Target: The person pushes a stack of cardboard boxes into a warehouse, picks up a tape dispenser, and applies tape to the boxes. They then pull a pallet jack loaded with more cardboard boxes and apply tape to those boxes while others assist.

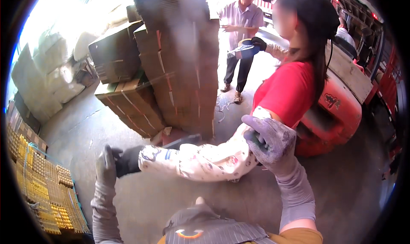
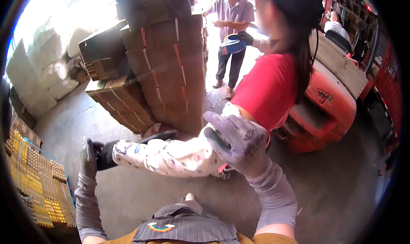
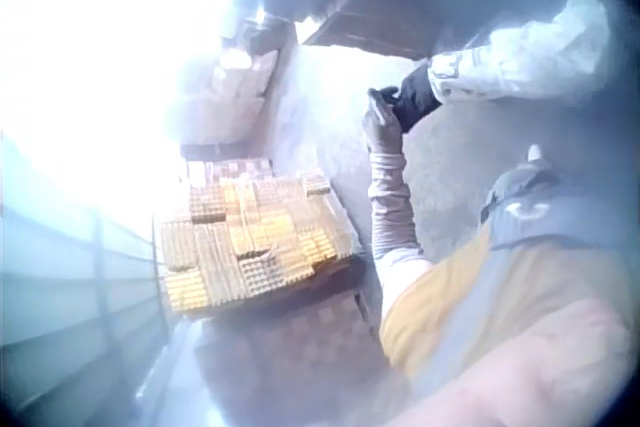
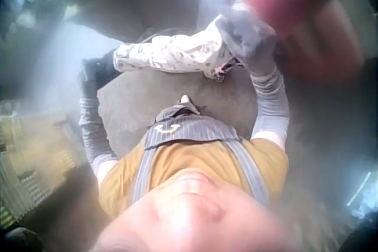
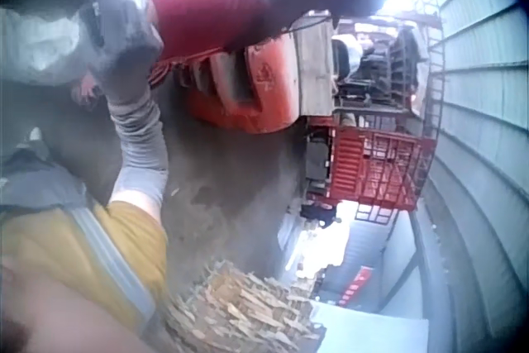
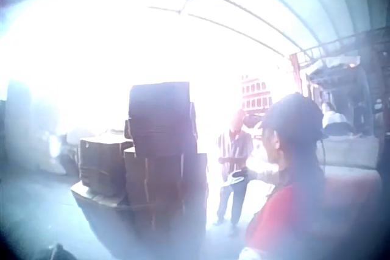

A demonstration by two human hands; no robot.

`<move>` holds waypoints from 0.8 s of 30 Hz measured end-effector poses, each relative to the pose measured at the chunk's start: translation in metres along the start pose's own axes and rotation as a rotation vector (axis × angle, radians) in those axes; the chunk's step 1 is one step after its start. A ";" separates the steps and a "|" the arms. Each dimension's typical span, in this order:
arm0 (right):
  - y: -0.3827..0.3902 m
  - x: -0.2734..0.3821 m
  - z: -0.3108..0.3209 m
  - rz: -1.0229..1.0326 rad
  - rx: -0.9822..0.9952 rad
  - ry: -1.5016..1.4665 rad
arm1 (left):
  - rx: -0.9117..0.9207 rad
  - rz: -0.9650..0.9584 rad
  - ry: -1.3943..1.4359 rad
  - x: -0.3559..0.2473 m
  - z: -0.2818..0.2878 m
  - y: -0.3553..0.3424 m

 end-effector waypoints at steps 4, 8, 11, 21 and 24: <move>-0.049 -0.077 -0.012 -0.078 0.031 0.035 | 0.091 -0.037 -0.054 -0.028 -0.005 -0.025; -0.038 -0.137 -0.048 -0.078 0.072 0.229 | -0.063 -0.205 -0.339 -0.035 -0.031 -0.033; -0.021 -0.145 -0.091 -0.040 0.244 -0.254 | -0.109 0.017 -0.323 -0.024 -0.030 -0.035; -0.113 -0.299 -0.246 -0.251 0.280 0.182 | -0.009 0.123 -0.428 -0.027 -0.017 -0.055; -0.163 -0.340 -0.286 -0.525 0.247 0.039 | -0.100 -0.050 -0.496 -0.043 -0.012 -0.079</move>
Point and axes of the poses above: each hand's wrist, its own y-axis away from the middle knuckle, its own z-axis out of the back of the hand, x = y × z, the point moved 1 cm from there along -y, towards the middle knuckle, and after that the axes turned 3 degrees about -y, right-handed, at the moved point
